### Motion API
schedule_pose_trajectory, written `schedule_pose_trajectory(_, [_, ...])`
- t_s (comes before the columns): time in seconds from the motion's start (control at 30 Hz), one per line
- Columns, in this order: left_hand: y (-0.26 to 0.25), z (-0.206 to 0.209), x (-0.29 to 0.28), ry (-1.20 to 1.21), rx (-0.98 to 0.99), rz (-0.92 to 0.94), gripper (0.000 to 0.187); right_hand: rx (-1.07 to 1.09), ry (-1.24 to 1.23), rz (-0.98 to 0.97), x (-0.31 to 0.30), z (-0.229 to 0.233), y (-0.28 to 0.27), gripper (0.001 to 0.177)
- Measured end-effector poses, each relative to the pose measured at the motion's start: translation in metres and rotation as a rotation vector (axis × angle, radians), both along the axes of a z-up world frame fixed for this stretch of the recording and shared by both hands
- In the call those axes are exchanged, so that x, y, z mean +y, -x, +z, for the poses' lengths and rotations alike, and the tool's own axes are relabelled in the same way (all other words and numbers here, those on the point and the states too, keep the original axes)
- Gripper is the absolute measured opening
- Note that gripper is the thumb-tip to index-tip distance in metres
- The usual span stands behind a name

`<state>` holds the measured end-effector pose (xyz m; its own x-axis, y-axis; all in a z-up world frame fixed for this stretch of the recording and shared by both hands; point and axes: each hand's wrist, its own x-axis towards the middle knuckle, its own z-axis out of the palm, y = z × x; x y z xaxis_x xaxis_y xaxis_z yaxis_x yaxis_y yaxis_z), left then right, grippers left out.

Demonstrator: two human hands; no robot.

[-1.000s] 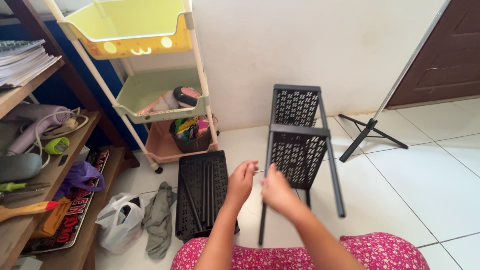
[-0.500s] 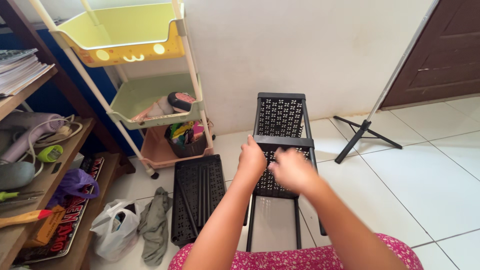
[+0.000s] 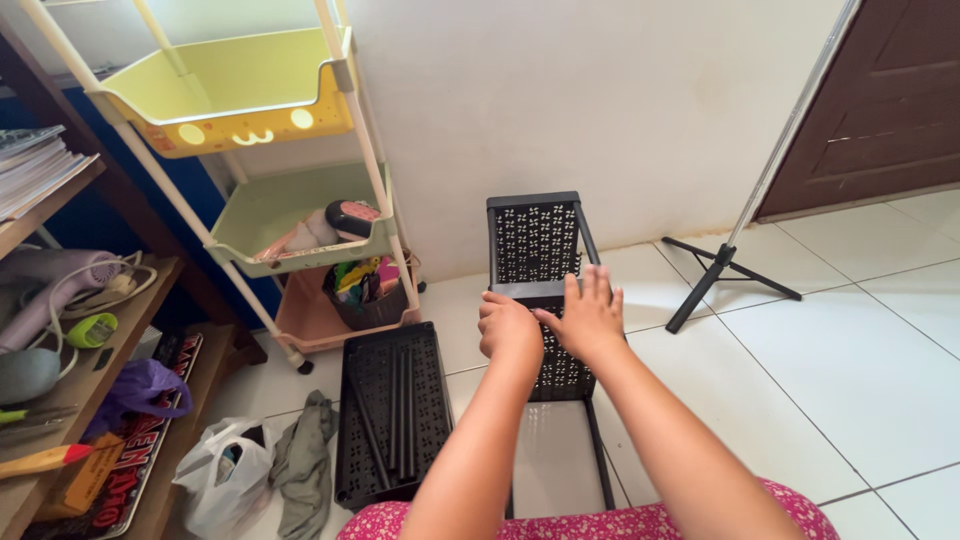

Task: The person assembles a black plastic storage rack by inserting vertical poles into perforated trays and connecting them into a frame. The person handles trays and poles, aligns them, and secures the structure on the floor.

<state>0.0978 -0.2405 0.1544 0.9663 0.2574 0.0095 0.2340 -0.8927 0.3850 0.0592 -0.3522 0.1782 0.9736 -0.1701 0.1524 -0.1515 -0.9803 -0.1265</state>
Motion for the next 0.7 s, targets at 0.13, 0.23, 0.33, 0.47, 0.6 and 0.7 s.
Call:
schedule_pose_trajectory(0.13, [0.008,-0.014,-0.013,-0.389,-0.09,0.085,0.072,-0.071,0.008,-0.017,0.008,0.002,0.001,0.091])
schedule_pose_trajectory(0.23, [-0.002,-0.024,-0.01,-0.36,-0.081,0.092,0.073,-0.062,-0.005,-0.016,0.009,0.005,0.002,0.087])
schedule_pose_trajectory(0.33, [-0.013,-0.028,-0.007,-0.236,-0.082,0.138,0.07,-0.072,0.01,-0.005,0.01,0.007,0.002,0.08])
schedule_pose_trajectory(0.47, [-0.019,-0.035,-0.003,-0.172,-0.126,0.159,0.049,-0.056,0.075,-0.006,0.009,0.006,0.0,0.068])
schedule_pose_trajectory(0.6, [-0.019,-0.028,0.008,0.053,-0.105,0.109,0.034,-0.039,0.097,-0.016,0.01,0.005,-0.005,0.064])
schedule_pose_trajectory(0.7, [-0.012,-0.012,0.018,0.158,-0.054,0.038,0.032,-0.022,0.1,-0.027,0.01,0.005,-0.007,0.063])
